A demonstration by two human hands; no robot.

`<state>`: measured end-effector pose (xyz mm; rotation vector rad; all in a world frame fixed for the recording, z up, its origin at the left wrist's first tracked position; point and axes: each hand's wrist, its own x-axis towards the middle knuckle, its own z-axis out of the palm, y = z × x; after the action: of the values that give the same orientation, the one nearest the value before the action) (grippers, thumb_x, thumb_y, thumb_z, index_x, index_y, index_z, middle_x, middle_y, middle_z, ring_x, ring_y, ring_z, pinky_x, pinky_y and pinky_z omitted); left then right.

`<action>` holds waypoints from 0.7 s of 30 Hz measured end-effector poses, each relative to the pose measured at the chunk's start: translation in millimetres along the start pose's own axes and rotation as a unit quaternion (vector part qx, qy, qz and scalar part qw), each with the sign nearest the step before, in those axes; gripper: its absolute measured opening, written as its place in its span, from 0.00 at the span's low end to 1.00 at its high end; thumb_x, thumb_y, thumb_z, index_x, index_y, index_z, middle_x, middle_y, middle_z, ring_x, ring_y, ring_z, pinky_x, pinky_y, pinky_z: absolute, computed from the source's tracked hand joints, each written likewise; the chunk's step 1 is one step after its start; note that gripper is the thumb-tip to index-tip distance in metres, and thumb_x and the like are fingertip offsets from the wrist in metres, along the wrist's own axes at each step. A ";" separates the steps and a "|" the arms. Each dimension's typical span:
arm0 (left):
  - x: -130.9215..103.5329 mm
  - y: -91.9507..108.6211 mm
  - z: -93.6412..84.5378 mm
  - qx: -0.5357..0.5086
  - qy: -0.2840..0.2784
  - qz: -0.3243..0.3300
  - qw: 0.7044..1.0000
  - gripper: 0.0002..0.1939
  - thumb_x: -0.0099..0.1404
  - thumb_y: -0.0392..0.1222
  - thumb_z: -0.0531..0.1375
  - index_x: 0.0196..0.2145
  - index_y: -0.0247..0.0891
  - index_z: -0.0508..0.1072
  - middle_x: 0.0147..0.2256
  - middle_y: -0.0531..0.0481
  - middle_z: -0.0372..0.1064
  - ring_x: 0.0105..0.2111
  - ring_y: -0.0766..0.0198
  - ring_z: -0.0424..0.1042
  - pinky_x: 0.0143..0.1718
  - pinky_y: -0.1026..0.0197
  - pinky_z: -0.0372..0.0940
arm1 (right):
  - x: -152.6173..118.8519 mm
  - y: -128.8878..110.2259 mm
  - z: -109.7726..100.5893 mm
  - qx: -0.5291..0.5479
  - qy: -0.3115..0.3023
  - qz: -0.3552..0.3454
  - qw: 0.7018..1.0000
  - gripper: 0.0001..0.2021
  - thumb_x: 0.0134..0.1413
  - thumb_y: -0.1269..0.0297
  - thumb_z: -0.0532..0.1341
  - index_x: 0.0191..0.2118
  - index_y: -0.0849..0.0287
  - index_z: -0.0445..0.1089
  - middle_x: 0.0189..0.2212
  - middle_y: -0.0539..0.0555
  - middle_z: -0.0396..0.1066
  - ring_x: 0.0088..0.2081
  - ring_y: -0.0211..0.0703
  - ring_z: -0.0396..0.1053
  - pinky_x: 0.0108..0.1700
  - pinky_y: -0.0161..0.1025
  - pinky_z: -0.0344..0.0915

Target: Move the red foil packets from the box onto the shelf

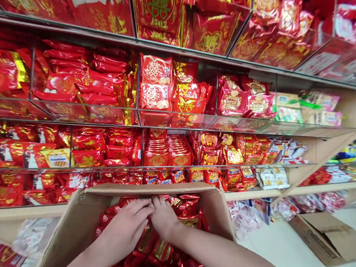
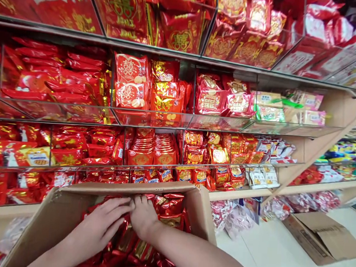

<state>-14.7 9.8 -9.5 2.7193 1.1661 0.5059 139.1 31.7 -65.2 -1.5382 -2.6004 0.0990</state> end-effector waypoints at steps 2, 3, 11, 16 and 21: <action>8.2 -9.2 18.3 -0.045 -0.029 -0.079 0.995 0.21 0.57 0.31 0.51 0.48 0.41 0.66 0.51 0.45 0.65 0.51 0.58 0.62 0.53 0.52 0.59 | 2.4 4.1 4.0 -0.005 0.001 0.038 0.999 0.20 0.52 0.75 0.50 0.53 0.71 0.57 0.44 0.69 0.64 0.45 0.53 0.62 0.42 0.49 0.63; 10.2 -14.7 26.0 -0.053 -0.035 -0.106 0.992 0.22 0.56 0.30 0.51 0.49 0.38 0.65 0.51 0.42 0.65 0.51 0.57 0.63 0.53 0.50 0.59 | 2.4 5.5 5.4 -0.005 -0.001 0.049 0.999 0.19 0.52 0.75 0.50 0.51 0.73 0.60 0.41 0.69 0.66 0.44 0.54 0.63 0.41 0.49 0.63; -2.5 -24.2 30.9 -0.125 -0.053 -0.163 0.977 0.22 0.56 0.38 0.55 0.50 0.38 0.64 0.51 0.44 0.65 0.52 0.58 0.63 0.53 0.54 0.58 | -13.7 7.9 -28.8 0.026 0.000 0.036 0.999 0.08 0.51 0.64 0.58 0.30 0.61 0.72 0.30 0.57 0.71 0.37 0.49 0.67 0.40 0.42 0.60; -1.4 1.2 2.1 -0.324 0.012 -0.227 0.918 0.16 0.60 0.50 0.51 0.42 0.40 0.67 0.38 0.50 0.73 0.36 0.62 0.72 0.38 0.60 0.67 | -37.7 4.6 -70.8 0.237 0.132 0.049 0.961 0.14 0.57 0.61 0.50 0.23 0.59 0.64 0.24 0.49 0.65 0.28 0.36 0.62 0.31 0.32 0.57; 8.1 28.9 -1.5 -0.390 0.189 -0.284 0.855 0.13 0.58 0.51 0.53 0.36 0.40 0.67 0.32 0.51 0.70 0.35 0.62 0.69 0.37 0.61 0.65 | -43.2 -0.2 -77.8 0.474 0.194 0.120 0.851 0.15 0.58 0.56 0.46 0.24 0.57 0.57 0.21 0.46 0.58 0.24 0.34 0.57 0.27 0.31 0.54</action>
<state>9.5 -4.2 1.4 1.5356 1.3643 1.1360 170.0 -6.6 8.9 -1.2681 -1.5856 0.8467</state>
